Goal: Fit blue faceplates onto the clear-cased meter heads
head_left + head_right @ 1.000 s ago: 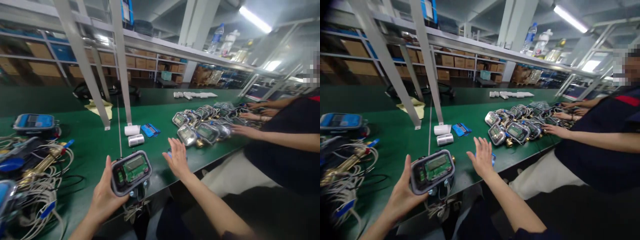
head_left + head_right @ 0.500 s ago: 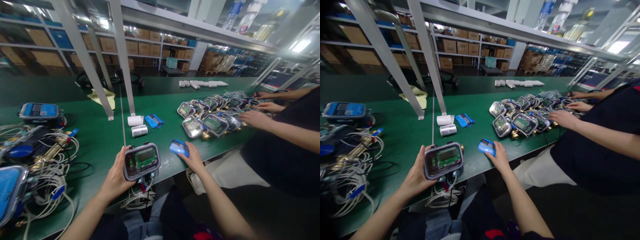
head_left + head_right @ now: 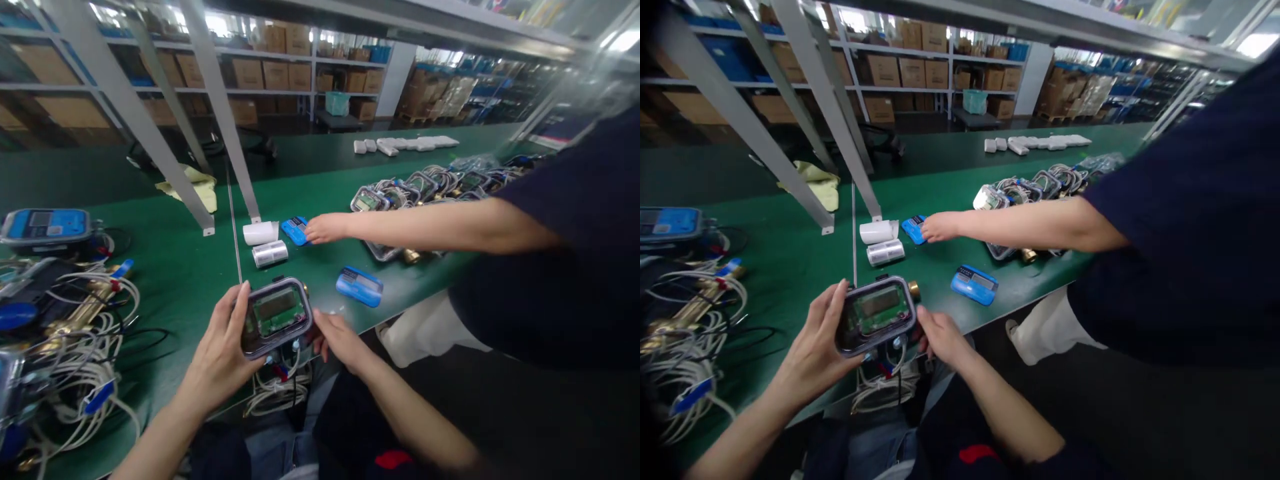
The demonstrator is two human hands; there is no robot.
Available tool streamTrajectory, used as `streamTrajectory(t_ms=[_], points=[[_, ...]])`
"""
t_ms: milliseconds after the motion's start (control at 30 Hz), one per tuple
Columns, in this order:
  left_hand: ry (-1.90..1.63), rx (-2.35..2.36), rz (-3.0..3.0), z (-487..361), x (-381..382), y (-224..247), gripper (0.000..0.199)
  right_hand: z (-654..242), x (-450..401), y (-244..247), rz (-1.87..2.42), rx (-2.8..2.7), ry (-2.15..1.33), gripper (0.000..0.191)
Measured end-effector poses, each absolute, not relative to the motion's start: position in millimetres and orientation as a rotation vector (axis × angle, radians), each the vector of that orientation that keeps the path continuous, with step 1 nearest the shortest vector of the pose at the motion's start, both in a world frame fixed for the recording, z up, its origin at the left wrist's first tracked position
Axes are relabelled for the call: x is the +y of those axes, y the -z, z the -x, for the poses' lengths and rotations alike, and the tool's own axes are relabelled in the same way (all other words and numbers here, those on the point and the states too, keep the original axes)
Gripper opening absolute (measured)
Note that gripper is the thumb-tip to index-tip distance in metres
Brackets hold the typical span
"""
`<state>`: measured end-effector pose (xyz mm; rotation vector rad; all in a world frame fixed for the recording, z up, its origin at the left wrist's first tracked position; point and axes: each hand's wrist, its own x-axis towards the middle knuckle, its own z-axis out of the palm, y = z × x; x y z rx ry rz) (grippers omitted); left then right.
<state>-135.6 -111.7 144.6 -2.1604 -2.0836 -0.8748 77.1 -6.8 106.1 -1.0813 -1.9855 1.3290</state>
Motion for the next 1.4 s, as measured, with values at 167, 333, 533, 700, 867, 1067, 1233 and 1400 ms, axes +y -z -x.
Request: streamTrajectory(t_ms=[167,333,533,700,867,1067,1233,1400], points=[[0.99,-2.028,2.115,174,-137,-134,0.118,-53,-48,-127,0.836,-1.688,-1.734,0.041],[1.138,-2.092,2.022,185,-157,-125,0.138,-52,-59,-151,0.74,-1.772,-1.635,0.032],[1.946,-2.256,2.019,141,-138,-145,0.132,-50,-42,-137,0.996,-1.581,-1.687,0.043],[2.778,-2.046,1.85,122,-107,-190,0.114,-56,-12,-121,0.948,-1.111,-1.955,0.052],[2.828,-2.287,1.78,123,-90,-214,0.111,-58,1,-121,0.957,-0.925,-1.984,0.046],[2.549,-2.309,1.843,131,-103,-168,0.093,-49,-23,-105,0.885,-1.079,-1.896,0.041],[2.177,-2.413,1.886,134,-115,-125,0.076,-58,-19,-99,0.987,-1.434,-1.778,0.047],[2.086,-2.501,1.752,158,-103,-139,0.065,-97,29,-118,1.181,-1.594,-1.36,0.058]])
